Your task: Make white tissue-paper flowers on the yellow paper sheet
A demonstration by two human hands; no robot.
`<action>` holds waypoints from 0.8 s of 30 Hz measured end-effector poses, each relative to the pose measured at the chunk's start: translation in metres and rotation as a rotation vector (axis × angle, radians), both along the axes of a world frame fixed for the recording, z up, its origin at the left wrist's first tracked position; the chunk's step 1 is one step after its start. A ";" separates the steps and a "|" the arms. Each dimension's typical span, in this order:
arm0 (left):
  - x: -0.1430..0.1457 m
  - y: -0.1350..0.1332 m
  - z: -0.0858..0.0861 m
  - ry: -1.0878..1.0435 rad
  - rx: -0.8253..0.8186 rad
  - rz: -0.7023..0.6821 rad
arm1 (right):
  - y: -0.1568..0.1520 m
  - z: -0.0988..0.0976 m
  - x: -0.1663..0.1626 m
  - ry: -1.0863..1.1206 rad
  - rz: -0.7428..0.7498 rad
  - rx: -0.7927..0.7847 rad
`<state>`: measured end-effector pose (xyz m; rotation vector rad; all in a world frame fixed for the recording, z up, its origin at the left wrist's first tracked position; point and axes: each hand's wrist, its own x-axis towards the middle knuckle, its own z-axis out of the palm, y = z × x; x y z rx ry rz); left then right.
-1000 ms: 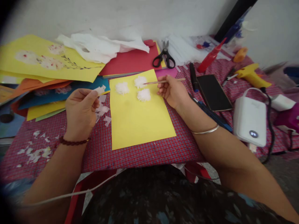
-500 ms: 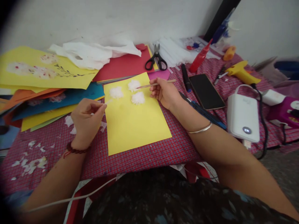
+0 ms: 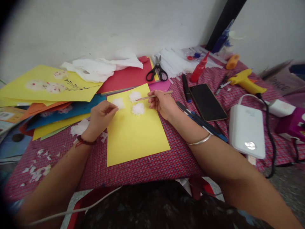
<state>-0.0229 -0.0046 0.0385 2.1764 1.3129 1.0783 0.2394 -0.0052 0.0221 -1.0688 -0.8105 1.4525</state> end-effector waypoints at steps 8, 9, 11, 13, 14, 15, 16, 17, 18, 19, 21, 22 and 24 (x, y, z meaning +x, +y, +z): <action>-0.009 -0.006 -0.026 0.012 -0.104 0.021 | -0.001 -0.001 0.001 0.058 -0.017 -0.025; -0.008 -0.006 -0.026 -0.003 -0.133 0.023 | -0.001 0.000 0.001 0.057 -0.018 -0.028; -0.007 -0.004 -0.025 -0.018 -0.181 0.027 | -0.004 0.004 0.002 0.058 -0.024 -0.026; -0.007 -0.002 -0.024 -0.022 -0.205 0.029 | -0.010 0.013 0.001 0.046 -0.024 0.026; -0.007 -0.002 -0.024 -0.018 -0.205 0.024 | -0.012 0.018 0.000 0.031 -0.017 0.066; -0.008 -0.002 -0.024 -0.007 -0.201 0.015 | -0.015 0.024 -0.003 0.011 -0.003 0.105; -0.009 -0.001 -0.024 0.008 -0.196 0.003 | -0.017 0.030 -0.007 -0.010 0.018 0.135; -0.009 -0.002 -0.024 0.024 -0.193 -0.009 | -0.018 0.036 -0.012 -0.030 0.045 0.151; -0.009 -0.002 -0.024 0.034 -0.194 -0.015 | -0.019 0.041 -0.017 -0.046 0.073 0.151; -0.009 -0.002 -0.024 0.028 -0.199 -0.012 | -0.018 0.044 -0.023 -0.060 0.100 0.141; -0.008 -0.003 -0.024 -0.038 -0.207 0.030 | -0.015 0.048 -0.035 -0.093 0.144 0.126; -0.007 -0.003 -0.025 -0.086 -0.206 0.065 | -0.013 0.048 -0.041 -0.113 0.156 0.130; -0.006 -0.002 -0.027 -0.158 -0.184 0.124 | -0.008 0.047 -0.050 -0.144 0.163 0.151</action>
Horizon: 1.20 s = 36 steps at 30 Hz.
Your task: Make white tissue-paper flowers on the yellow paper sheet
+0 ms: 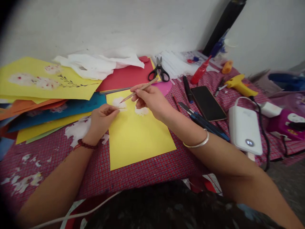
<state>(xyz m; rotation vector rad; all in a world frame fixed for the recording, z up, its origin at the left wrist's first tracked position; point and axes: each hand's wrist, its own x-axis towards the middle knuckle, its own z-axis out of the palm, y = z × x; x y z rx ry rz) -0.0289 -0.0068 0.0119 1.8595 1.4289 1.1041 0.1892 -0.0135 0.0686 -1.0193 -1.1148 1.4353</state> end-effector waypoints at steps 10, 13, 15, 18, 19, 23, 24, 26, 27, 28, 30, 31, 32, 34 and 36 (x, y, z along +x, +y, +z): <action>-0.006 0.001 0.005 0.235 0.063 -0.199 | 0.002 -0.025 -0.012 -0.057 -0.004 0.053; -0.009 0.003 0.005 0.237 0.063 -0.234 | 0.002 -0.026 -0.011 -0.112 0.007 0.092; -0.010 0.005 0.004 0.243 0.078 -0.250 | 0.002 -0.025 -0.011 -0.169 0.019 0.131; -0.011 0.006 0.002 0.262 0.103 -0.261 | 0.002 -0.024 -0.012 -0.273 0.044 0.197; -0.011 0.006 0.001 0.268 0.108 -0.265 | 0.002 -0.025 -0.012 -0.306 0.054 0.216; -0.010 0.005 0.002 0.286 0.122 -0.289 | 0.004 -0.031 -0.012 -0.397 0.093 0.281; -0.010 0.005 0.002 0.295 0.125 -0.292 | 0.005 -0.033 -0.012 -0.408 0.102 0.293; -0.010 0.005 0.002 0.312 0.132 -0.292 | 0.006 -0.035 -0.012 -0.421 0.112 0.310; -0.010 0.005 0.002 0.319 0.135 -0.290 | 0.006 -0.036 -0.012 -0.424 0.114 0.316; -0.010 0.005 0.001 0.324 0.137 -0.291 | 0.006 -0.036 -0.012 -0.427 0.116 0.322; -0.010 0.006 0.001 0.332 0.143 -0.294 | 0.006 -0.036 -0.012 -0.431 0.119 0.330; -0.010 0.006 0.001 0.334 0.148 -0.297 | 0.006 -0.035 -0.012 -0.433 0.121 0.334; -0.010 0.006 0.000 0.333 0.154 -0.299 | 0.006 -0.035 -0.012 -0.436 0.123 0.336; -0.010 0.006 0.000 0.329 0.163 -0.306 | 0.006 -0.035 -0.012 -0.443 0.121 0.338; -0.010 0.006 0.000 0.328 0.167 -0.313 | 0.007 -0.036 -0.012 -0.453 0.120 0.335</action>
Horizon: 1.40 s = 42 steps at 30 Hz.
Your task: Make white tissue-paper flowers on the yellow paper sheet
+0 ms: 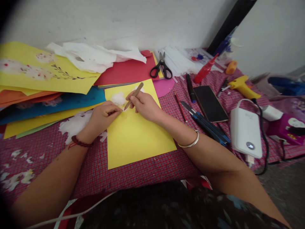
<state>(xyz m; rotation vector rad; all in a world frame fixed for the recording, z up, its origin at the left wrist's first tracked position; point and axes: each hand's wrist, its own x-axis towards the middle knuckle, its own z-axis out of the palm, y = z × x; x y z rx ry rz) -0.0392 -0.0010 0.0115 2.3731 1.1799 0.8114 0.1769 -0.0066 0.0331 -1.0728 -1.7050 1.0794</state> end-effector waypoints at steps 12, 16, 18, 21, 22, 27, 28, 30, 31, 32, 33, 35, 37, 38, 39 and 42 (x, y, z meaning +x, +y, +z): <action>0.005 -0.005 0.006 0.181 0.072 -0.019 | -0.001 0.002 0.001 -0.014 0.016 -0.021; 0.004 -0.003 0.005 0.139 0.041 0.018 | 0.000 0.003 0.000 -0.012 0.014 -0.038; 0.003 -0.002 0.005 0.106 0.021 0.030 | 0.000 0.004 0.000 0.002 0.010 -0.059; 0.001 -0.002 0.004 0.077 0.017 0.034 | 0.001 0.006 -0.001 0.013 0.005 -0.089; 0.000 -0.002 0.003 0.071 0.022 0.028 | 0.001 0.007 -0.001 0.011 0.005 -0.097; -0.001 -0.001 0.003 0.060 0.020 0.010 | 0.000 0.009 -0.002 0.009 0.005 -0.113; -0.001 -0.001 0.004 0.056 0.008 0.016 | 0.001 0.010 -0.001 0.020 -0.002 -0.116; -0.002 -0.001 0.005 0.041 -0.027 0.032 | 0.001 0.012 0.001 0.061 -0.038 -0.127; -0.002 0.000 0.006 0.032 -0.046 0.044 | 0.001 0.013 0.002 0.086 -0.065 -0.133; -0.002 0.000 0.006 0.022 -0.064 0.057 | 0.002 0.015 0.004 0.111 -0.091 -0.141; -0.003 0.000 0.007 0.012 -0.084 0.066 | 0.002 0.017 0.005 0.134 -0.112 -0.152; -0.004 0.001 0.009 -0.034 -0.150 0.079 | 0.002 0.020 0.008 0.174 -0.139 -0.178; -0.006 0.001 0.014 -0.106 -0.265 0.092 | -0.001 0.024 0.011 0.207 -0.151 -0.196; -0.008 0.000 0.018 -0.145 -0.319 0.108 | -0.002 0.025 0.013 0.223 -0.157 -0.200; -0.010 -0.001 0.024 -0.176 -0.356 0.133 | -0.005 0.026 0.015 0.240 -0.163 -0.202; -0.022 -0.016 0.049 -0.156 -0.342 0.216 | -0.012 0.024 0.022 0.278 -0.171 -0.223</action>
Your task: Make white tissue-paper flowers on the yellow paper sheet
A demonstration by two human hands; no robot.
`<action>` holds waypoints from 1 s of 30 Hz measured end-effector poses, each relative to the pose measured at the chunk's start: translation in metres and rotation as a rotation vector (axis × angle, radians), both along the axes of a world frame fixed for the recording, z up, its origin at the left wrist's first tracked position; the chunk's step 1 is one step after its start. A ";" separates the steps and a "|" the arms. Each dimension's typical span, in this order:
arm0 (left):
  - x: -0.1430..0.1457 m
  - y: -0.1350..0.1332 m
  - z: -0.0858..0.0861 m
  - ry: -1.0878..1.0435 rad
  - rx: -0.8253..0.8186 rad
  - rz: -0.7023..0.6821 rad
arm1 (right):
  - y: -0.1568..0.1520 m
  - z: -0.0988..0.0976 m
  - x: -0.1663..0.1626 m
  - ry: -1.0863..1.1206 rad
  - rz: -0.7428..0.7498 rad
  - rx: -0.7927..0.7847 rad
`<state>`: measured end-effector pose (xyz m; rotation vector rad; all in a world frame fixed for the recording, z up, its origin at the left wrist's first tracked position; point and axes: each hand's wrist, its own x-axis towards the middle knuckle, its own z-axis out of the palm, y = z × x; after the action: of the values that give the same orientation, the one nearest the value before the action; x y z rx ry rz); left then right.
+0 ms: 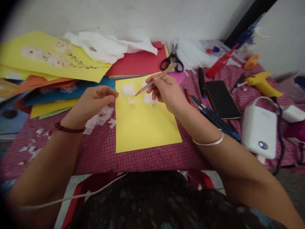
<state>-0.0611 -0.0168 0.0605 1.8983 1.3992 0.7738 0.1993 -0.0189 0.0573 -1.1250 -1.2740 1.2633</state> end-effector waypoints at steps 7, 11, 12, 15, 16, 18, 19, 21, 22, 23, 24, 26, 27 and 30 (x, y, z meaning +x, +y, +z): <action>-0.020 -0.085 0.020 0.458 0.199 -0.070 | -0.012 -0.012 0.004 0.084 -0.013 -0.062; -0.015 -0.111 -0.011 0.570 0.251 0.069 | -0.015 -0.012 -0.001 0.067 0.024 -0.015; -0.013 -0.113 -0.017 0.549 0.252 0.101 | -0.016 -0.013 -0.002 0.052 0.042 -0.001; -0.010 -0.108 -0.027 0.395 0.218 0.177 | -0.019 -0.013 -0.003 0.017 0.066 0.032; -0.010 -0.105 -0.027 0.330 0.201 0.189 | -0.020 -0.013 -0.003 0.016 0.065 0.037; -0.011 -0.099 -0.021 0.216 0.158 0.182 | -0.022 -0.012 -0.004 0.022 0.062 0.042; -0.011 -0.096 -0.016 0.172 0.133 0.166 | -0.023 -0.011 -0.004 0.025 0.061 0.043; -0.011 -0.088 -0.007 0.112 0.106 0.121 | -0.023 -0.009 -0.005 0.030 0.060 0.048; -0.009 -0.083 -0.004 0.097 0.111 0.096 | -0.023 -0.008 -0.005 0.030 0.060 0.052; -0.006 -0.077 -0.001 0.092 0.127 0.073 | -0.023 -0.008 -0.005 0.029 0.059 0.055; -0.003 -0.071 0.001 0.096 0.149 0.052 | -0.022 -0.007 -0.005 0.025 0.058 0.060; 0.007 -0.058 0.002 0.123 0.189 0.012 | -0.021 -0.008 -0.003 0.012 0.053 0.074; 0.013 -0.052 0.001 0.140 0.199 -0.009 | -0.020 -0.008 -0.002 0.002 0.050 0.084; 0.029 -0.037 -0.002 0.175 0.181 -0.089 | -0.017 -0.011 0.001 -0.031 0.033 0.121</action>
<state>-0.0318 -0.0535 0.0584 2.1984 1.3766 0.7260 0.2003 -0.0364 0.0466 -1.0450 -1.3785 1.1808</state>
